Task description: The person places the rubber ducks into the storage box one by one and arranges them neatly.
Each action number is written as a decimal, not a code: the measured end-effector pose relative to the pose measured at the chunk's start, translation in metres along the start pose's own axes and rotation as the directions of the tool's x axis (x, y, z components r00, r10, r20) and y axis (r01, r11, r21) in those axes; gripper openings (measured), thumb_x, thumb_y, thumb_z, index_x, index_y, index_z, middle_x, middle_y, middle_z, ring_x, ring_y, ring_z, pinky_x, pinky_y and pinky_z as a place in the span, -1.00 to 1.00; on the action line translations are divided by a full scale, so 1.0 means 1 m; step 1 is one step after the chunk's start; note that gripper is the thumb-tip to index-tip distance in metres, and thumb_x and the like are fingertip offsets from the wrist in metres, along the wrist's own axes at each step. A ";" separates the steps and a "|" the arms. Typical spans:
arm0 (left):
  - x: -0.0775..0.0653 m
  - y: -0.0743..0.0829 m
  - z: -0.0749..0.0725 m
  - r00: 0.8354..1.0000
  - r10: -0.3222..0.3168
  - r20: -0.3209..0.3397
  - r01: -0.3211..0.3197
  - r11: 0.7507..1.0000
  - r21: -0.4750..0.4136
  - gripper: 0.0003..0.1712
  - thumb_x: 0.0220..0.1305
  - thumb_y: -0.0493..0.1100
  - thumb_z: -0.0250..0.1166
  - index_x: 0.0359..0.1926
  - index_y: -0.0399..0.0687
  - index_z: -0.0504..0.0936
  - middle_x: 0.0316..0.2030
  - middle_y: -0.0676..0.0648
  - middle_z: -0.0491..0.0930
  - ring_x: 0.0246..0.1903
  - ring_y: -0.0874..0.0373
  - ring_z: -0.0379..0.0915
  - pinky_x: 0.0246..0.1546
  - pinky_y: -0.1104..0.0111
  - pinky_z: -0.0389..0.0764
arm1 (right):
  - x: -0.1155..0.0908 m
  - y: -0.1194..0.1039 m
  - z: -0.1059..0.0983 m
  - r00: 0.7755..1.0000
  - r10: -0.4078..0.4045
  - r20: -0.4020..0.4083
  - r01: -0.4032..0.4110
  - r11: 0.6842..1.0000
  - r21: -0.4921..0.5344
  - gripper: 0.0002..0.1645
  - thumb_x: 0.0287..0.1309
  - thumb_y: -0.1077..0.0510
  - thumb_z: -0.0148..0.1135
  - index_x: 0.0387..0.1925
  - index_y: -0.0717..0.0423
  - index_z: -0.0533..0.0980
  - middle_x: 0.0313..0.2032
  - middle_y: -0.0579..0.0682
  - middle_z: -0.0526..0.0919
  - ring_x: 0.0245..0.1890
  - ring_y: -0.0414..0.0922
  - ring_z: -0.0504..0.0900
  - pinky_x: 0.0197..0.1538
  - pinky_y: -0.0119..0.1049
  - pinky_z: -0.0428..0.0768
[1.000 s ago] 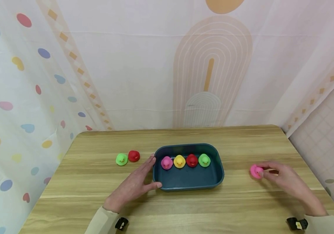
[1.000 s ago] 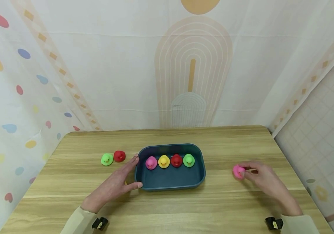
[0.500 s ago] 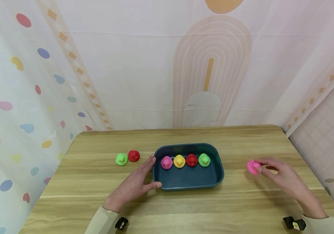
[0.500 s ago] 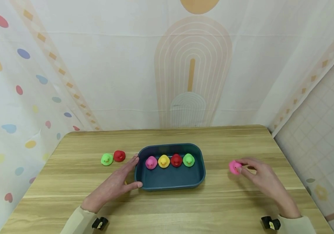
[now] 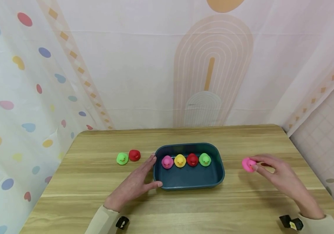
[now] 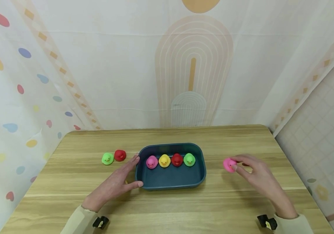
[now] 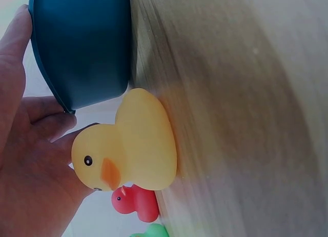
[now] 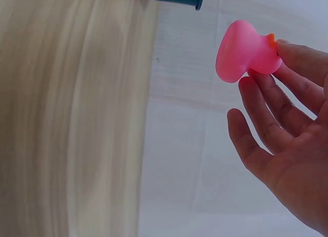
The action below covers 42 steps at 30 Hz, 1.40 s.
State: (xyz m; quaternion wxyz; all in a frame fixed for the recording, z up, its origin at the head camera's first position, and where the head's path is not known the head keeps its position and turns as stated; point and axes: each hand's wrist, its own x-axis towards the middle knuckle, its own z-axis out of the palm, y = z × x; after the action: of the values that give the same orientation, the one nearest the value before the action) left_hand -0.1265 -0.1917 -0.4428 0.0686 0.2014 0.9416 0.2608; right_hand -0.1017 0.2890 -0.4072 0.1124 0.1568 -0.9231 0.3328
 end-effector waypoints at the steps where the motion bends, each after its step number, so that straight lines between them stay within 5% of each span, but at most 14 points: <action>1: 0.000 0.000 0.000 1.000 0.001 0.000 -0.001 1.000 -0.001 0.12 0.29 0.30 0.40 0.64 -0.06 0.09 0.64 -0.04 -0.06 0.54 -0.18 0.08 0.42 -0.08 0.33 | 0.001 -0.002 0.000 1.000 -0.007 -0.003 0.007 1.000 0.000 -0.73 0.37 0.14 0.38 0.07 -0.08 0.72 0.03 -0.07 0.73 -0.05 -0.39 0.60 -0.12 -0.40 0.67; 20: 0.000 0.001 0.000 1.000 0.006 -0.005 -0.006 1.000 0.001 0.12 0.29 0.29 0.40 0.64 -0.07 0.09 0.64 -0.05 -0.06 0.54 -0.18 0.07 0.42 -0.09 0.32 | 0.011 -0.028 0.015 0.989 -0.149 -0.006 0.149 0.989 -0.019 -0.67 0.27 0.20 0.45 0.05 -0.13 0.72 0.01 -0.22 0.74 -0.01 -0.25 0.66 -0.02 -0.27 0.67; 29: 0.000 -0.002 0.001 1.000 0.005 -0.009 -0.005 1.000 -0.011 0.11 0.29 0.29 0.40 0.64 -0.06 0.09 0.64 -0.04 -0.06 0.55 -0.18 0.06 0.43 -0.09 0.30 | 0.017 -0.037 0.034 0.971 -0.238 -0.001 0.238 0.970 0.051 -0.62 0.18 0.30 0.48 0.03 -0.04 0.73 0.00 -0.16 0.75 0.02 -0.17 0.68 0.10 -0.62 0.49; 42: 0.001 -0.002 0.001 1.000 0.006 -0.005 -0.006 1.000 -0.021 0.11 0.30 0.27 0.40 0.64 -0.06 0.08 0.64 -0.04 -0.06 0.54 -0.19 0.06 0.43 -0.10 0.29 | 0.024 -0.048 0.053 0.968 -0.248 0.041 0.246 0.968 0.051 -0.63 0.22 0.22 0.48 0.06 -0.09 0.74 0.01 -0.16 0.74 0.03 -0.07 0.70 0.02 -0.02 0.69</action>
State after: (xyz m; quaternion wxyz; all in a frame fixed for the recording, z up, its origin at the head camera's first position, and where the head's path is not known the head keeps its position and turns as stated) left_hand -0.1273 -0.1923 -0.4444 0.0675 0.2027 0.9384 0.2716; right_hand -0.1121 0.2140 -0.4116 0.1277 0.2808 -0.8909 0.3333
